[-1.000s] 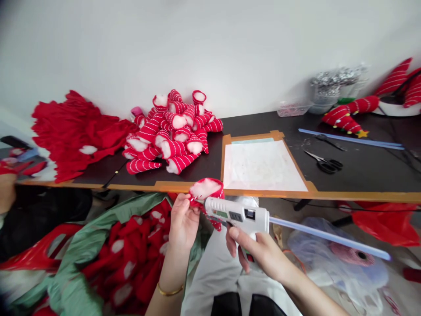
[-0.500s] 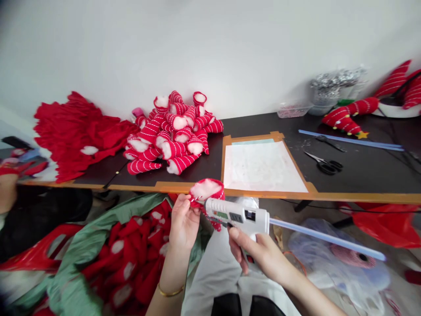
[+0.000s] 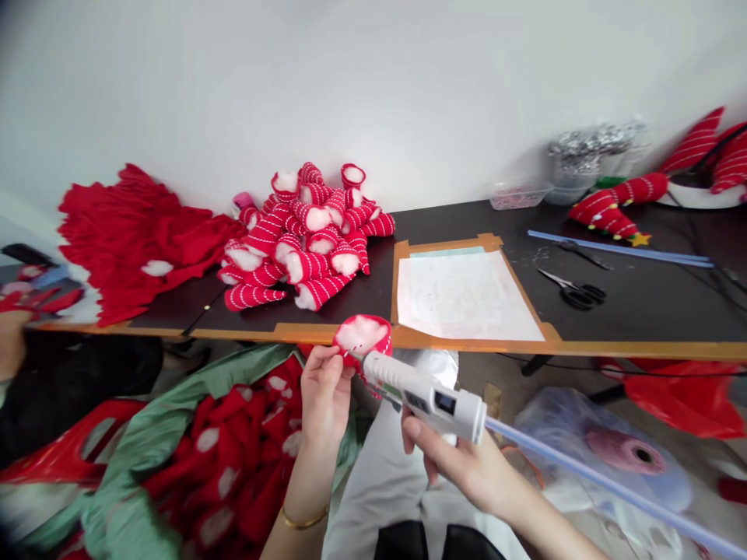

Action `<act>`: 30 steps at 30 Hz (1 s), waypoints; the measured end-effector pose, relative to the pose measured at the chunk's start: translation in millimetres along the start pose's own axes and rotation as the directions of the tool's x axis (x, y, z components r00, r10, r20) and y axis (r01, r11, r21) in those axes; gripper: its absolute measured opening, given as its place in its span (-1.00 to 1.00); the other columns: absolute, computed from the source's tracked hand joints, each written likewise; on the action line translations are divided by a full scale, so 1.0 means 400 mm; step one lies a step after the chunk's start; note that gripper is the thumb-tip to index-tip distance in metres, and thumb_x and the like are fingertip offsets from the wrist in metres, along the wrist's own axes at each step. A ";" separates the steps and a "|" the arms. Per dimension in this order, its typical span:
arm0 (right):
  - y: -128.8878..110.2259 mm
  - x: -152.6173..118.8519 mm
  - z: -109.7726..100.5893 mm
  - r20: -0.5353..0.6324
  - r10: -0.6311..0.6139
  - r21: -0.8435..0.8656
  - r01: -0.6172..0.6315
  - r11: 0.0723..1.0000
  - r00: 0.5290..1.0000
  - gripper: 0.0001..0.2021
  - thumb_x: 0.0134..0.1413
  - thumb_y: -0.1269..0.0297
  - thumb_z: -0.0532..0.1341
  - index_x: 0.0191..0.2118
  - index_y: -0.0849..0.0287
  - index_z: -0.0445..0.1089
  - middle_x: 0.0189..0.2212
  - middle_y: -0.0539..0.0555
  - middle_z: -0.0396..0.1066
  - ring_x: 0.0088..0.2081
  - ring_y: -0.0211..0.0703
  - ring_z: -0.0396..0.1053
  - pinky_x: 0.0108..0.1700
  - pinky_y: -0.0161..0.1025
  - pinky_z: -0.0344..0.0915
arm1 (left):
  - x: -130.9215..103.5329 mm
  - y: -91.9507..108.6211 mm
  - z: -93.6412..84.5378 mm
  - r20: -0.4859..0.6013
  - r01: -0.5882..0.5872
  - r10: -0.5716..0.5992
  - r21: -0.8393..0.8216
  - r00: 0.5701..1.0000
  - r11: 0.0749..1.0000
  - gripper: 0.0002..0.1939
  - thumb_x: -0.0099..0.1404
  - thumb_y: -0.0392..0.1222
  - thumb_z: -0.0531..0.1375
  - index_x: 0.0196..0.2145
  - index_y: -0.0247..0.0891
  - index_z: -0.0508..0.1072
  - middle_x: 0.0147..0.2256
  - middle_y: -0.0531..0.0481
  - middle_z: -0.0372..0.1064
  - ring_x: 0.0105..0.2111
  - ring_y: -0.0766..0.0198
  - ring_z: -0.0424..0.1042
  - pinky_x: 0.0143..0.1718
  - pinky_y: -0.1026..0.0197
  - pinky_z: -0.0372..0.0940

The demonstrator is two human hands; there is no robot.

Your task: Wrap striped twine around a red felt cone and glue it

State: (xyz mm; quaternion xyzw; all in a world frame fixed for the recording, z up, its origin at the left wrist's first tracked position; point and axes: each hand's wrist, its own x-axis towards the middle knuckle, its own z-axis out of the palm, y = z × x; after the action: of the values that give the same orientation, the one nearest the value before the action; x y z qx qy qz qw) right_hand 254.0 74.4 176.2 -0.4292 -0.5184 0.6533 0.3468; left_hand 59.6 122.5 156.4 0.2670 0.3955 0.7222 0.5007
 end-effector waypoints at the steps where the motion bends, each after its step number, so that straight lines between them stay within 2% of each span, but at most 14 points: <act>1: 0.000 0.000 0.004 -0.005 -0.012 -0.008 0.012 1.000 1.000 -0.45 0.15 -0.31 0.22 -0.30 0.19 0.39 -0.49 -0.02 0.35 -0.62 -0.32 0.26 -0.52 -0.32 0.23 | -0.002 -0.001 0.000 -0.007 -0.006 0.006 0.013 1.000 1.000 -0.63 -0.06 -0.04 0.56 -0.42 -0.24 0.53 -0.48 0.09 0.50 -0.48 0.41 0.47 -0.39 0.39 0.36; 11: 0.016 0.010 0.008 0.014 -0.037 -0.064 0.038 0.997 0.999 -0.50 0.23 -0.23 0.20 -0.33 0.21 0.38 -0.44 0.02 0.39 -0.62 -0.36 0.28 -0.55 -0.36 0.24 | -0.007 -0.005 -0.005 -0.023 -0.041 0.043 0.081 0.999 0.996 -0.62 -0.03 0.01 0.54 -0.40 -0.23 0.51 -0.47 0.07 0.49 -0.47 0.37 0.46 -0.38 0.36 0.34; 19: 0.013 0.025 -0.002 0.012 -0.034 -0.110 0.035 0.993 0.999 -0.54 0.25 -0.19 0.19 -0.25 0.20 0.39 -0.43 0.02 0.42 -0.64 -0.36 0.30 -0.59 -0.38 0.26 | -0.008 0.002 -0.005 -0.051 -0.070 0.075 0.089 0.996 0.994 -0.63 -0.08 -0.02 0.56 -0.43 -0.23 0.54 -0.53 0.13 0.43 -0.52 0.47 0.38 -0.40 0.44 0.31; 22: -0.017 0.036 -0.025 0.067 -0.016 -0.144 0.025 0.989 0.998 -0.51 0.23 -0.21 0.19 -0.36 0.20 0.41 -0.46 0.03 0.42 -0.62 -0.35 0.29 -0.59 -0.38 0.29 | -0.006 0.003 -0.012 -0.050 -0.083 0.090 0.125 0.995 0.989 -0.64 -0.05 -0.03 0.55 -0.42 -0.24 0.54 -0.50 0.11 0.45 -0.51 0.45 0.40 -0.40 0.42 0.34; 26: -0.074 0.037 -0.084 0.128 0.015 -0.185 0.009 0.983 0.992 -0.52 0.16 -0.19 0.26 -0.45 0.18 0.43 -0.50 0.05 0.43 -0.63 -0.33 0.25 -0.62 -0.38 0.31 | -0.002 0.002 -0.024 -0.018 -0.079 0.083 0.177 0.996 0.981 -0.67 -0.01 -0.03 0.53 -0.41 -0.25 0.55 -0.49 0.09 0.44 -0.47 0.42 0.41 -0.39 0.41 0.34; 28: -0.087 0.033 -0.105 0.109 -0.023 -0.174 0.042 0.984 0.994 -0.54 0.15 -0.17 0.28 -0.43 0.18 0.45 -0.50 0.06 0.45 -0.64 -0.32 0.26 -0.63 -0.36 0.29 | 0.000 0.002 -0.027 0.003 -0.054 0.055 0.185 0.998 0.981 -0.67 -0.01 -0.02 0.53 -0.41 -0.25 0.55 -0.49 0.09 0.44 -0.46 0.42 0.41 -0.39 0.40 0.35; 30: -0.082 0.031 -0.103 0.010 -0.117 -0.125 0.117 0.985 0.993 -0.57 0.15 -0.15 0.29 -0.35 0.18 0.46 -0.46 0.08 0.48 -0.63 -0.28 0.30 -0.61 -0.33 0.30 | 0.001 0.002 -0.024 0.019 -0.019 0.015 0.187 1.000 0.982 -0.66 -0.01 -0.02 0.53 -0.41 -0.25 0.55 -0.49 0.09 0.45 -0.47 0.40 0.43 -0.39 0.38 0.36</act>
State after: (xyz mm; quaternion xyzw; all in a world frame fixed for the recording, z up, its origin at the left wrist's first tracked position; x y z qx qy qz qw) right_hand 287.3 108.6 201.9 -0.4181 -0.5831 0.5986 0.3563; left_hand 51.5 119.9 151.8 0.3225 0.4552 0.6837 0.4704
